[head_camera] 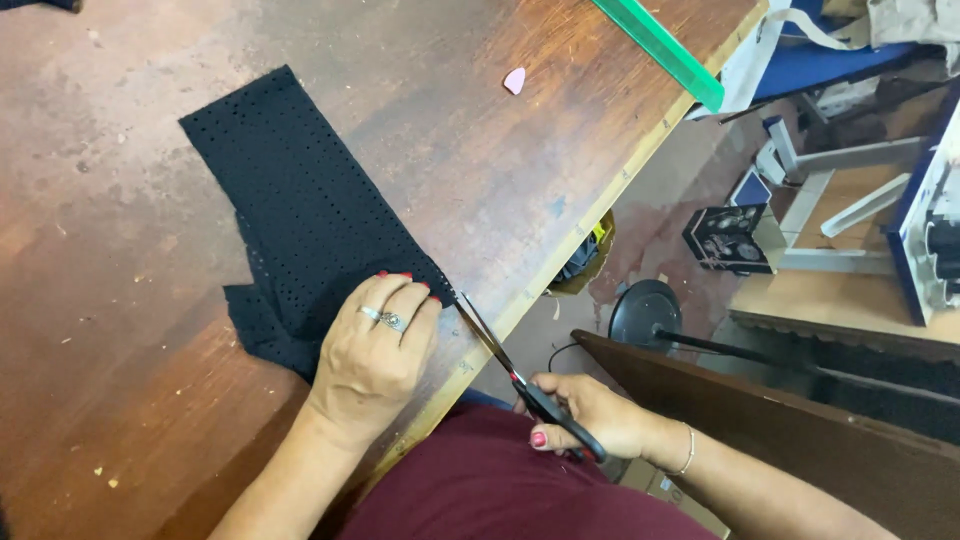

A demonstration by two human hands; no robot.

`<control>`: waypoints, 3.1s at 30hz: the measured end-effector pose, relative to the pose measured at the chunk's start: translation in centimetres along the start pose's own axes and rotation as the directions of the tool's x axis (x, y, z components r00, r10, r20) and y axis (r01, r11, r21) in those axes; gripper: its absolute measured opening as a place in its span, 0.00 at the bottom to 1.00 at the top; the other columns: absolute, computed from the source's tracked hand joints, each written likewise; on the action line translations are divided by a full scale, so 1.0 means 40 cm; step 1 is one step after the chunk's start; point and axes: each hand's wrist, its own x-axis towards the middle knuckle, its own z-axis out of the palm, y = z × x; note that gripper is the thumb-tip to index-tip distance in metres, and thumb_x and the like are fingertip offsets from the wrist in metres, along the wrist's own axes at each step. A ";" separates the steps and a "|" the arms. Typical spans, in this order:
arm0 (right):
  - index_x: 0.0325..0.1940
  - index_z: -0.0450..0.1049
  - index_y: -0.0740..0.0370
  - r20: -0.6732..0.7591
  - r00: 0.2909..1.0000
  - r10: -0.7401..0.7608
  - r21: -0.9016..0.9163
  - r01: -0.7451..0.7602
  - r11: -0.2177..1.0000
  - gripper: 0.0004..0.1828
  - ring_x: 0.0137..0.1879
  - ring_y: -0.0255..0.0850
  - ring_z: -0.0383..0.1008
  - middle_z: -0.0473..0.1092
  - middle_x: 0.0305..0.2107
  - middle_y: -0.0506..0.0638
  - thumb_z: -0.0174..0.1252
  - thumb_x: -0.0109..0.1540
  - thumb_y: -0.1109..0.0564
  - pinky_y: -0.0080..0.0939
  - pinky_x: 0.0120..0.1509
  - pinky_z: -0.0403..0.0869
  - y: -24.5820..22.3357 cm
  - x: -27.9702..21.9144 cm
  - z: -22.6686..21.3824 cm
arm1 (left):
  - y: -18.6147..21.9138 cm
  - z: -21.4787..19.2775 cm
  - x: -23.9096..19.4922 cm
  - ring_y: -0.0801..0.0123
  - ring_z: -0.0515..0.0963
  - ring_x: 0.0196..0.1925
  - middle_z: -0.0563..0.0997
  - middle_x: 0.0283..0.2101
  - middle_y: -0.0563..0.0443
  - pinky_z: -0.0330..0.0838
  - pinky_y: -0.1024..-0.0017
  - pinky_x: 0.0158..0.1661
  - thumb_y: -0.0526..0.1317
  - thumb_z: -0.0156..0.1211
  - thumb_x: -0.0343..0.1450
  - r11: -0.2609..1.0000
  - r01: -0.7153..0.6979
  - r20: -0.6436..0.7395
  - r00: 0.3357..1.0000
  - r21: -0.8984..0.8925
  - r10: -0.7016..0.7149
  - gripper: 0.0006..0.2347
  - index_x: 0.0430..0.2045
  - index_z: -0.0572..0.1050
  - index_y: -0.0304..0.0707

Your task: Cutting out fabric pieces from a larger sheet of black perforated material using scissors and a ruler on a workbench.

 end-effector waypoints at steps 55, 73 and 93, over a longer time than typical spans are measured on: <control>0.67 0.69 0.54 -0.557 0.755 -0.346 -0.260 0.238 0.936 0.48 0.43 0.30 0.67 0.71 0.43 0.43 0.80 0.45 0.62 0.27 0.53 0.67 -0.222 0.058 -0.166 | 0.047 -0.017 -0.002 0.61 0.66 0.27 0.68 0.26 0.45 0.60 0.66 0.28 0.23 0.55 0.74 0.897 -0.017 0.004 1.000 0.441 0.016 0.08 0.23 0.74 0.27; 0.71 0.65 0.66 -0.160 0.361 -0.919 -0.974 0.093 0.206 0.34 0.61 0.63 0.65 0.66 0.56 0.66 0.65 0.62 0.57 0.54 0.68 0.63 -0.639 0.482 -0.349 | 0.113 -0.474 -0.346 0.54 0.81 0.45 0.82 0.42 0.43 0.76 0.57 0.52 0.30 0.57 0.72 0.822 0.235 0.086 0.942 0.518 -0.324 0.05 0.33 0.81 0.33; 0.43 0.75 0.47 -0.259 0.666 -0.700 -0.888 0.122 0.444 0.12 0.41 0.49 0.80 0.77 0.29 0.43 0.67 0.62 0.44 0.52 0.45 0.76 -0.372 0.292 0.016 | 0.090 -0.356 -0.390 0.58 0.78 0.33 0.74 0.27 0.48 0.70 0.67 0.36 0.30 0.56 0.75 0.765 0.184 0.000 0.972 0.617 -0.235 0.07 0.27 0.78 0.37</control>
